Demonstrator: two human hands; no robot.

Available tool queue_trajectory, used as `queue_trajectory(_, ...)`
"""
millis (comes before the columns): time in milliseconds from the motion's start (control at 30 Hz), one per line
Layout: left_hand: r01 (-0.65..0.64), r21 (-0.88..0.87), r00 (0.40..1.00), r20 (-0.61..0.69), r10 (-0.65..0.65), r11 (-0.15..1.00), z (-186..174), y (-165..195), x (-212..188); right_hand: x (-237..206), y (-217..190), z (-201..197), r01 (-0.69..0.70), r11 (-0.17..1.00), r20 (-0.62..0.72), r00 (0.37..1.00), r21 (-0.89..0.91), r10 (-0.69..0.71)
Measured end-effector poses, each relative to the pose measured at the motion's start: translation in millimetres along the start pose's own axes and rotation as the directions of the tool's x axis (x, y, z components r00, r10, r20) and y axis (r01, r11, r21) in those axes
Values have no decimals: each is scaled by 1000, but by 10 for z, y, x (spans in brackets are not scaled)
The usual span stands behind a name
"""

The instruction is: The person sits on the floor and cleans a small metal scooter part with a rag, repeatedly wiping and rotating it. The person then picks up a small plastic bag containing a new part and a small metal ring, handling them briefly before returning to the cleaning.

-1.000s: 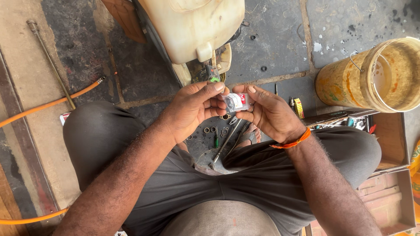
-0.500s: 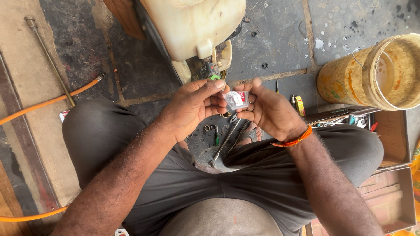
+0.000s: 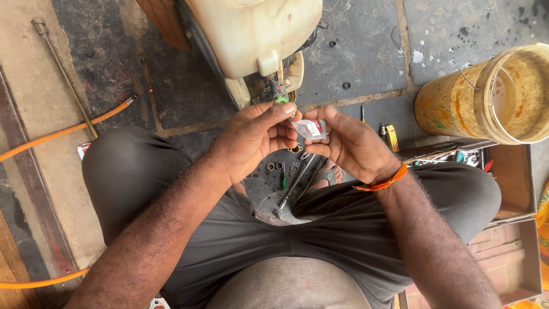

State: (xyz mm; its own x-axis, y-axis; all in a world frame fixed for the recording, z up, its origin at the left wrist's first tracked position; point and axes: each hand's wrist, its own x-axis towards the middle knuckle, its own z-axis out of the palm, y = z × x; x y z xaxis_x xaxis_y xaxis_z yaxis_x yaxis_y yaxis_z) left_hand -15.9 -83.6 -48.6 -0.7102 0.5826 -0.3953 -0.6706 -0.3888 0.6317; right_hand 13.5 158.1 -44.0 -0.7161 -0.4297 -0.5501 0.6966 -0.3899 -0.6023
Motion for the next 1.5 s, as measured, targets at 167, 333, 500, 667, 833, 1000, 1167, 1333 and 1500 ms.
queue_trajectory(167,2,27,1000,-12,-1,1000,-4,5,-2,7,18,-52,9,994,110,994,105,-20)
queue_trajectory(333,6,19,1000,12,-6,1000,13,-45,-10,-5,60,-49,35,999,53,998,20,-36)
queue_trajectory(500,-21,20,1000,7,21,1000,-7,-7,-5,-48,-71,57,11,1000,12,1000,15,-11)
queue_trajectory(667,-14,59,1000,9,14,998,4,16,-24,-30,-14,3,-7,998,55,998,63,4)
queue_trajectory(833,-9,76,999,40,6,997,8,-45,-20,-15,126,-132,-30,998,57,998,54,27)
queue_trajectory(1000,3,84,1000,15,-4,996,-3,-76,-11,-34,122,-76,-19,999,34,999,41,17)
queue_trajectory(1167,-10,77,1000,6,9,997,-1,-51,-6,-66,-25,65,-49,999,-24,999,2,49)
queue_trajectory(1333,-46,89,998,-38,50,995,-60,21,-13,-79,-48,105,-62,996,-116,991,61,68)
queue_trajectory(1500,-61,127,996,-64,69,990,-63,3,-2,-16,81,-104,-75,997,-139,988,-14,72)
